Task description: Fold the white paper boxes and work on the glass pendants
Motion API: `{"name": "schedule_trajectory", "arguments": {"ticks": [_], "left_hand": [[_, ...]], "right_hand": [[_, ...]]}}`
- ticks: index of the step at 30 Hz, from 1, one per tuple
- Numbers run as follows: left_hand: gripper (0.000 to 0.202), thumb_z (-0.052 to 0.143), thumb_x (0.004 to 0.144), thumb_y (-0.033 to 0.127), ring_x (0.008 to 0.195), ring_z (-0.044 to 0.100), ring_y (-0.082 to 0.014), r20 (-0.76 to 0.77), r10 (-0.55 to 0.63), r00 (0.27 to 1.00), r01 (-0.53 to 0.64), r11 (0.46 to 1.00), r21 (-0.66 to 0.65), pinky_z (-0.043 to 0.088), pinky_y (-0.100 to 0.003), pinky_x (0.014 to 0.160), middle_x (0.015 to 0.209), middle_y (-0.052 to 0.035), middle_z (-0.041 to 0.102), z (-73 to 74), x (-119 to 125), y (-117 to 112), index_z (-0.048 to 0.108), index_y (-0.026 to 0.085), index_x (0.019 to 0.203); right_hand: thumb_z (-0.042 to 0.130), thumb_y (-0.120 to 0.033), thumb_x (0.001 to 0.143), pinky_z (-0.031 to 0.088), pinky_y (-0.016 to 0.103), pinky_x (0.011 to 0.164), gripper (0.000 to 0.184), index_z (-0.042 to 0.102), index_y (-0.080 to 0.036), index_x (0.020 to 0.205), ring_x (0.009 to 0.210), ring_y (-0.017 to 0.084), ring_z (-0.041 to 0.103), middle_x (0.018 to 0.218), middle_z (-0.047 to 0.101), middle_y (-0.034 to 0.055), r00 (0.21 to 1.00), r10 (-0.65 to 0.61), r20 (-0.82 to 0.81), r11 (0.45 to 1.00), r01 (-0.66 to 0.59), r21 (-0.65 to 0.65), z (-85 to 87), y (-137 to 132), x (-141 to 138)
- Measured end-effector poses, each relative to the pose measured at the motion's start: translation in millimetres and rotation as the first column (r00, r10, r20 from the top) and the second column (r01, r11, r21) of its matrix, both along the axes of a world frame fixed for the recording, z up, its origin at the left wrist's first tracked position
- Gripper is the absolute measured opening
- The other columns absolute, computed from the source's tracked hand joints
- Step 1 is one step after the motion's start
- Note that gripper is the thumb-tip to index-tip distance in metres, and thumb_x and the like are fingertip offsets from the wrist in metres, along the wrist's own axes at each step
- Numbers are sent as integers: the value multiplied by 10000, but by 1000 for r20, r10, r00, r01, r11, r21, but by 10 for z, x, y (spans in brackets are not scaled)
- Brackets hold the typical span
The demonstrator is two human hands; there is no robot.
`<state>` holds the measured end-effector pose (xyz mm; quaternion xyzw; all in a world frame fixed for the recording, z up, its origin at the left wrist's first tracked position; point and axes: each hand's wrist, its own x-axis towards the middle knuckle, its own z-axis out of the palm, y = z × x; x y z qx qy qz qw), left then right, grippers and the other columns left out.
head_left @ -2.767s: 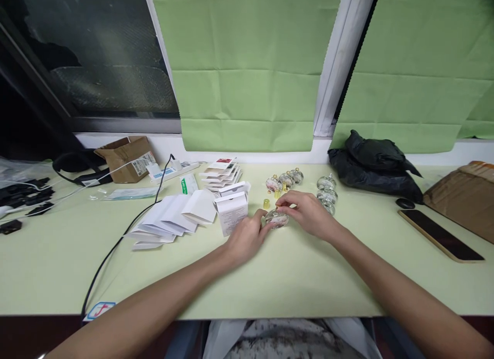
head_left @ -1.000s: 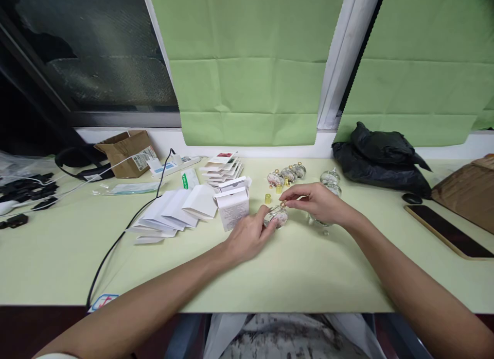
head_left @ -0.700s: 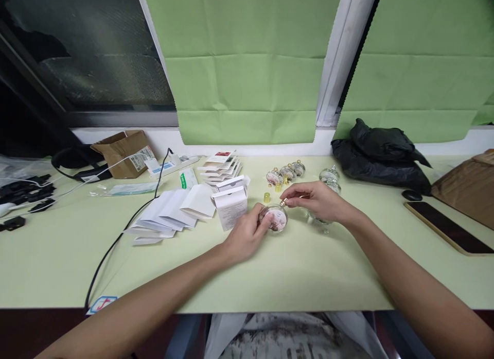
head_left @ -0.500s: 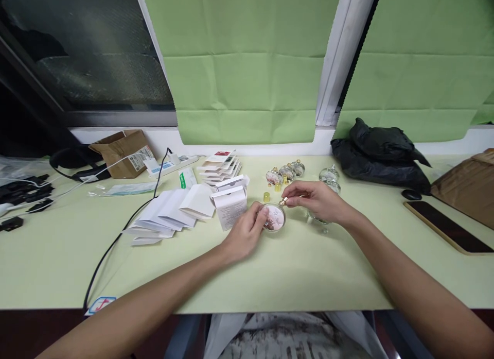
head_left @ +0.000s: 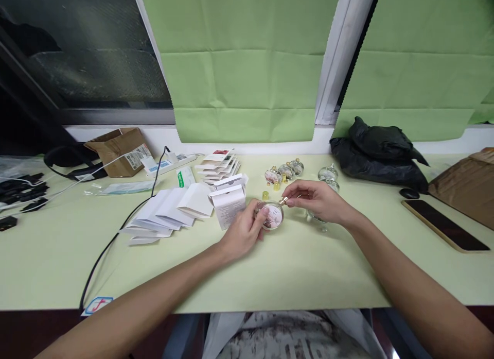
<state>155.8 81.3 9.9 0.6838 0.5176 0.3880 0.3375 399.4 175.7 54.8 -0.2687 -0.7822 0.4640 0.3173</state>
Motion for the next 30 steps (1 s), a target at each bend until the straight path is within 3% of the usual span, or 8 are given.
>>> {"name": "schedule_trajectory", "arguments": {"ticks": [5,11,14,30], "left_hand": [[440,400,1071,605,566,632,-189,38,10,999,-9,1000,-22,480,-298,583,655,20,662,-20,8,1,544,241,1273],[494,536,1002,651,504,607,-155,191,-24,981,46,993,-110,454,-252,457,719,11,683,-49,26,26,533,224,1250],[508,610,967,641,474,582,-137,182,-12,983,35,991,-126,448,-240,436,702,19,671,-46,25,34,563,217,1242],[440,620,975,605,463,562,-119,158,-10,987,25,996,-91,442,-229,422,699,31,650,-17,-6,29,607,209,1164]], "right_hand": [[782,-427,895,552,402,902,253,785,-227,1049,970,238,706,1055,769,65,1000,24,17,999,-24,22,-13,12,14],[800,-398,881,549,383,891,242,778,-215,1039,953,229,715,1003,772,57,999,52,-4,998,-53,-39,-9,8,15],[797,-389,878,548,378,877,223,780,-214,1016,937,226,717,1000,775,56,999,53,10,998,-53,-31,-13,-1,10],[778,-381,867,558,385,861,219,766,-212,1005,888,225,711,950,777,54,998,-23,60,997,27,-70,-70,-50,-28]]}}
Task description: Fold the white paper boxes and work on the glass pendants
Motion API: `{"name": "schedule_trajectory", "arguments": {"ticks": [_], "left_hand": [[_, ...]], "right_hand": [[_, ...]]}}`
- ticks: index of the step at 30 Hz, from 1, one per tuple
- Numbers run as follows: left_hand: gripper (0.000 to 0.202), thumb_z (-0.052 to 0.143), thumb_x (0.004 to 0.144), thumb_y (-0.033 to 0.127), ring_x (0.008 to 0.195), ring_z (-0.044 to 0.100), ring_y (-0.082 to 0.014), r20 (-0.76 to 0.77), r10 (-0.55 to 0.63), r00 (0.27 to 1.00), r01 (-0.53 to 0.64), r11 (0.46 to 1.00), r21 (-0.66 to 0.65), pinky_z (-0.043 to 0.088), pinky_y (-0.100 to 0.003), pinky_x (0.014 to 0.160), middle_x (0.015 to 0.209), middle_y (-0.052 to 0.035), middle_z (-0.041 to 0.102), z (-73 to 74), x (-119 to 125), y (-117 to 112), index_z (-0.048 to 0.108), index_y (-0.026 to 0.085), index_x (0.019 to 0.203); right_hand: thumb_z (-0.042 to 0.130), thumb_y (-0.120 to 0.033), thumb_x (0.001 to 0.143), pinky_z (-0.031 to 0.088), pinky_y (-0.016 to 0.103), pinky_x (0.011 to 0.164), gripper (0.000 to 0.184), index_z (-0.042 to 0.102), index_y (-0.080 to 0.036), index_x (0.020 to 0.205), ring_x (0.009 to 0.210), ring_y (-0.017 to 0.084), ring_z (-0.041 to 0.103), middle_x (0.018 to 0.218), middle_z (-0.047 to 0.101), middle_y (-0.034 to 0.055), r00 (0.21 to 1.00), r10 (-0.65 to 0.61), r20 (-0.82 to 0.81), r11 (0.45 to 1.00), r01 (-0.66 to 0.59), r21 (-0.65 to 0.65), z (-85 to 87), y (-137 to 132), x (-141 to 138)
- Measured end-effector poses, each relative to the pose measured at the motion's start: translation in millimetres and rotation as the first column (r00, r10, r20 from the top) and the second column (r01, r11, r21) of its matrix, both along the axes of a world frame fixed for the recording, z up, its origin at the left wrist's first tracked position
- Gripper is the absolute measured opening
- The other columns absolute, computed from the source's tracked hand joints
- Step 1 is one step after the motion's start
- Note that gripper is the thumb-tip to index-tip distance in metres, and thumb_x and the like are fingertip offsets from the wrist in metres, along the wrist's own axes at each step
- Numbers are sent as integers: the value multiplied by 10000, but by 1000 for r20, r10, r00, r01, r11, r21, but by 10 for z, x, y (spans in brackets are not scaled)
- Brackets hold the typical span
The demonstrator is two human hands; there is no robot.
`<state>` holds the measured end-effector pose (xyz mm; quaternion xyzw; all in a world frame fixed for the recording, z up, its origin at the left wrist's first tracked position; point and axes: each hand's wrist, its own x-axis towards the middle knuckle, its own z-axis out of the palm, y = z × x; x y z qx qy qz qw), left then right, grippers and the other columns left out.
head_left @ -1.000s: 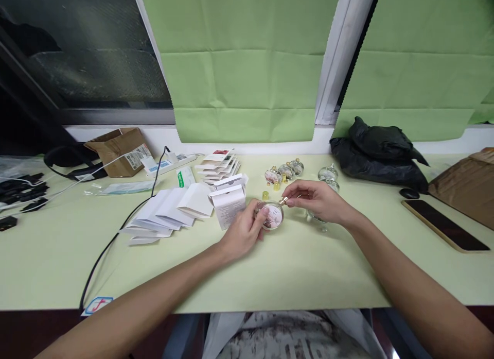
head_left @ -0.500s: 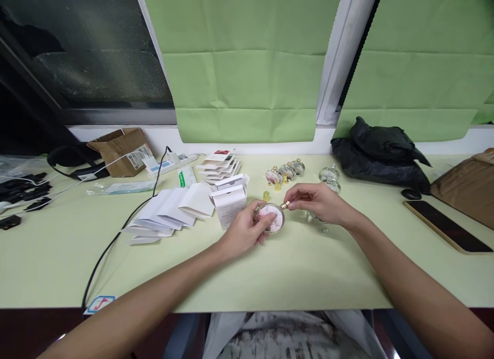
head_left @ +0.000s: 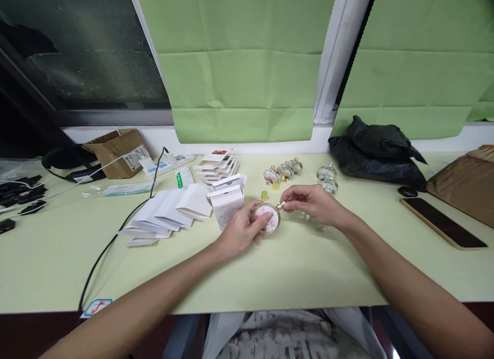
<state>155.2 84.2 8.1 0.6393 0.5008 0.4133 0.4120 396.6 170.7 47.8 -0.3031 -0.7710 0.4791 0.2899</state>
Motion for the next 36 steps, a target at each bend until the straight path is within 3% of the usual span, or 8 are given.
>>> {"name": "schedule_trajectory", "arguments": {"ticks": [9,20,26,36], "left_hand": [[471,614,976,591,503,591,-148,-106,44,993,-39,998,49,441,-246,469,668,26,662,-34,-16,23,611,204,1243],[431,598,983,588,550,588,-165,-118,106,987,-93,990,108,418,-260,520,709,15,684,-11,22,27,588,235,1230],[420,586,987,594,539,579,-167,-166,103,981,-86,990,109,405,-259,528,645,41,649,-5,22,25,579,245,1220],[402,578,994,583,569,612,-191,-242,126,962,-98,988,123,425,-275,570,635,36,643,-19,11,39,584,249,1218]], "right_hand": [[781,-421,885,555,349,787,251,758,-187,972,795,194,707,853,770,47,1000,-19,-23,1000,19,2,-61,17,-29],[905,-531,741,617,398,848,418,723,-177,869,849,214,736,841,771,56,968,-139,-210,979,102,-179,-50,-43,-139],[870,-527,789,594,387,854,377,725,-181,817,860,216,727,862,780,65,981,-100,-167,991,84,-102,-68,-42,-107],[816,-528,829,518,329,744,372,664,-197,755,771,195,673,786,738,36,977,-168,-133,986,166,-27,-149,-63,-162]]}}
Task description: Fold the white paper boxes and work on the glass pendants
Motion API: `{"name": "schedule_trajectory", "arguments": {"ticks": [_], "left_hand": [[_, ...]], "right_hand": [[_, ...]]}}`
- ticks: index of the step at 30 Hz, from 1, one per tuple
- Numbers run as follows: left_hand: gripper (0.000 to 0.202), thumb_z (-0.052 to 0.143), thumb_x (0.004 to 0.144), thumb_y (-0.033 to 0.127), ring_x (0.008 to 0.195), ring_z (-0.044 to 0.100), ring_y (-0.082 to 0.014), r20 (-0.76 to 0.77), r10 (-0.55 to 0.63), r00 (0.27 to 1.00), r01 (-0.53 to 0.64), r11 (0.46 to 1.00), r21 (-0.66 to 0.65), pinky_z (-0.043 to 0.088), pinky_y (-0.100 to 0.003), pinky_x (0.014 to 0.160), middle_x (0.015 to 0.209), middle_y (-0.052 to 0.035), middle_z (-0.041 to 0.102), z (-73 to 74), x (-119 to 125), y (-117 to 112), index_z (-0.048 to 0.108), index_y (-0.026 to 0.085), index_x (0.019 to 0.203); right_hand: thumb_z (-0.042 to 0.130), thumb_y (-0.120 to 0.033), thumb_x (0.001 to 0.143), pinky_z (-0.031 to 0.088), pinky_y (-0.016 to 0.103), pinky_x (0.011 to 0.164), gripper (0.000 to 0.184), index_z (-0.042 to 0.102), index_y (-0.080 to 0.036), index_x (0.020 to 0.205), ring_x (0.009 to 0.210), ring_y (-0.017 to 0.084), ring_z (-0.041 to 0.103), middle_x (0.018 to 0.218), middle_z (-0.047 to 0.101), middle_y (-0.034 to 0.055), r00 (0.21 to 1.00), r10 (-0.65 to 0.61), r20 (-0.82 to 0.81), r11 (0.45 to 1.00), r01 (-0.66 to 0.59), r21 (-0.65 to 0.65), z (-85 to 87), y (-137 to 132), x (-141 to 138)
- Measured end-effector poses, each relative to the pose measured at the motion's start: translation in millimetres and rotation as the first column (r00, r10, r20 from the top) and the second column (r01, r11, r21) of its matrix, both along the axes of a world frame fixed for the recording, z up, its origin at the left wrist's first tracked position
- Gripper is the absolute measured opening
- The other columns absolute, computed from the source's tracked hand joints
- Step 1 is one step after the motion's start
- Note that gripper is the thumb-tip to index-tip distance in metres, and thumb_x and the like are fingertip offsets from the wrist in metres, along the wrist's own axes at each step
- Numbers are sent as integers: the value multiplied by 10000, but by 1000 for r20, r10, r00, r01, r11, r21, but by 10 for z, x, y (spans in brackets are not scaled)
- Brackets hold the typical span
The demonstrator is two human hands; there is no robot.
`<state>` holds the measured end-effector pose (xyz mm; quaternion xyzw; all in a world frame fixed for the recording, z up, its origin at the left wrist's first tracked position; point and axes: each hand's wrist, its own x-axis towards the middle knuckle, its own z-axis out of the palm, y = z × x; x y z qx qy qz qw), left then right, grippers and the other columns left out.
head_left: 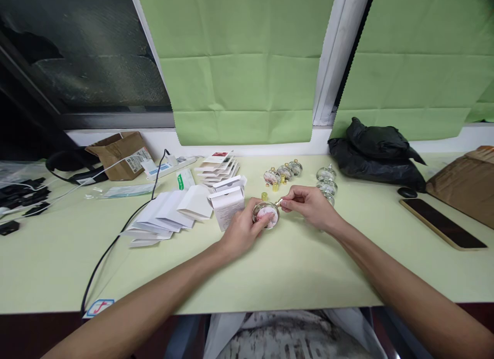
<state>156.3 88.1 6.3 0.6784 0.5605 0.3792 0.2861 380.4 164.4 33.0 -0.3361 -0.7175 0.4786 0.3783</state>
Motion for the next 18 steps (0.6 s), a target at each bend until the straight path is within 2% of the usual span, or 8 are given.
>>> {"name": "schedule_trajectory", "arguments": {"ticks": [10,18], "left_hand": [[440,554,995,612,536,607,-178,58,-10,998,11,1000,-28,421,-265,540,627,40,635,-31,44,28,572,238,1225],[413,569,993,610,571,626,-184,103,11,995,-12,1000,1,430,-278,542,779,5,723,2,66,31,557,253,1201]], "right_hand": [[785,-553,846,499,324,705,391,645,-201,750,728,187,643,750,701,19,999,-44,3,999,44,21,-55,-17,-52],[794,-522,866,585,384,847,342,657,-210,837,881,216,716,914,757,49,998,-36,-56,999,37,21,-43,21,-27]]}}
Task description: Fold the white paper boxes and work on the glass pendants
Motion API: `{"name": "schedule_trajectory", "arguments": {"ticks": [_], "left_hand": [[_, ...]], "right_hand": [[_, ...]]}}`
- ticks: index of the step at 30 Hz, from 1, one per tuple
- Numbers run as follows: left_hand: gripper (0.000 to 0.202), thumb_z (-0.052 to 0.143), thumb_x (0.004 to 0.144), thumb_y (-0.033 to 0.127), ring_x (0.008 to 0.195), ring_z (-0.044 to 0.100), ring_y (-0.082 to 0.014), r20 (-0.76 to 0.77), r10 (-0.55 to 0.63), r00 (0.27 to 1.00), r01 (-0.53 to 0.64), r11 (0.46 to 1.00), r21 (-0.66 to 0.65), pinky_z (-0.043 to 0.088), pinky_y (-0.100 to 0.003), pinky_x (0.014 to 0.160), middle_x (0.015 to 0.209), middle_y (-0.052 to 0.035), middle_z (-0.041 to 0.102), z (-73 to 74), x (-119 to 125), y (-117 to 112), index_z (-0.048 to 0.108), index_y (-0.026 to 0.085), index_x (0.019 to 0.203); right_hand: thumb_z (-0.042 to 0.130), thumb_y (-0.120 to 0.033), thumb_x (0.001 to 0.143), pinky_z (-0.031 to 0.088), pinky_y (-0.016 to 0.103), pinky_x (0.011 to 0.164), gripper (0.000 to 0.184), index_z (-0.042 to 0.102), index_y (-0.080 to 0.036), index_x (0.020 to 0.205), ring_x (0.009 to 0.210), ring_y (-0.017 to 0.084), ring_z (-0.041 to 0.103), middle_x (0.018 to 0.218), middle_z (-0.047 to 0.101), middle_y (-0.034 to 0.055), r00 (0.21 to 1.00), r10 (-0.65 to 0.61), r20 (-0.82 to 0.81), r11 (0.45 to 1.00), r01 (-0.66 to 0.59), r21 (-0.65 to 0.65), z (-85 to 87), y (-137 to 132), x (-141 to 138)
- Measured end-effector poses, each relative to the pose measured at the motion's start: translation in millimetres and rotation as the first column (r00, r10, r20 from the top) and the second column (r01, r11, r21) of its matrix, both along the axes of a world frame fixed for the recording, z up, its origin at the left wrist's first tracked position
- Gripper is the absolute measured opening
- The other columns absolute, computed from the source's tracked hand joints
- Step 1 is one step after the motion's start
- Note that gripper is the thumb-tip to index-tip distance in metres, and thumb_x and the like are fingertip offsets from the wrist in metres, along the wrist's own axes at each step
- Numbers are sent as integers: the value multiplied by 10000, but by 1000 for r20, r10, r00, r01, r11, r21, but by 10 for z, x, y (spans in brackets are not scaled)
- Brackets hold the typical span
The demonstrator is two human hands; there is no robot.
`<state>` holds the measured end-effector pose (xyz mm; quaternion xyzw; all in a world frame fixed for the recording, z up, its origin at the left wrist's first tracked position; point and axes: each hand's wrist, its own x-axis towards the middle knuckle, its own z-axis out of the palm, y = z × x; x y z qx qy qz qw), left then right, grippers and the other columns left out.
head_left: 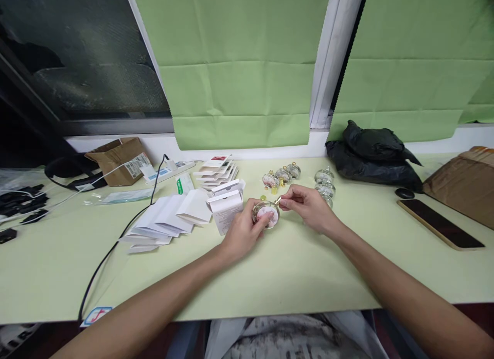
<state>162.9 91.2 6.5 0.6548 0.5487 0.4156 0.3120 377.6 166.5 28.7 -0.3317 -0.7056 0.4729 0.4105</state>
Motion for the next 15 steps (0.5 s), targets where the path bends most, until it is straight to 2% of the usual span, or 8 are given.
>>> {"name": "schedule_trajectory", "arguments": {"ticks": [4,9,15], "left_hand": [[415,574,992,603,574,627,-190,21,-1,1000,1,1000,4,433,-284,554,760,11,713,6,6,-21,558,250,1209],[421,580,996,584,603,635,-202,-51,44,998,-42,998,40,432,-288,591,738,18,693,-1,-10,-27,554,256,1257],[422,574,1005,568,713,680,-233,-179,65,982,-55,997,58,447,-304,672,838,-9,733,22,-29,-41,548,263,1296]], "right_hand": [[826,-543,830,613,403,868,372,661,-210,854,882,213,725,928,758,50,998,10,-55,999,-13,-46,27,-25,-19],[871,-525,787,623,424,867,408,683,-210,964,865,216,728,953,750,59,995,-23,-95,996,15,-87,37,-49,-44],[849,-496,804,591,412,878,397,730,-203,1043,919,227,695,976,739,68,999,-41,-18,999,41,-30,86,-57,-31]]}}
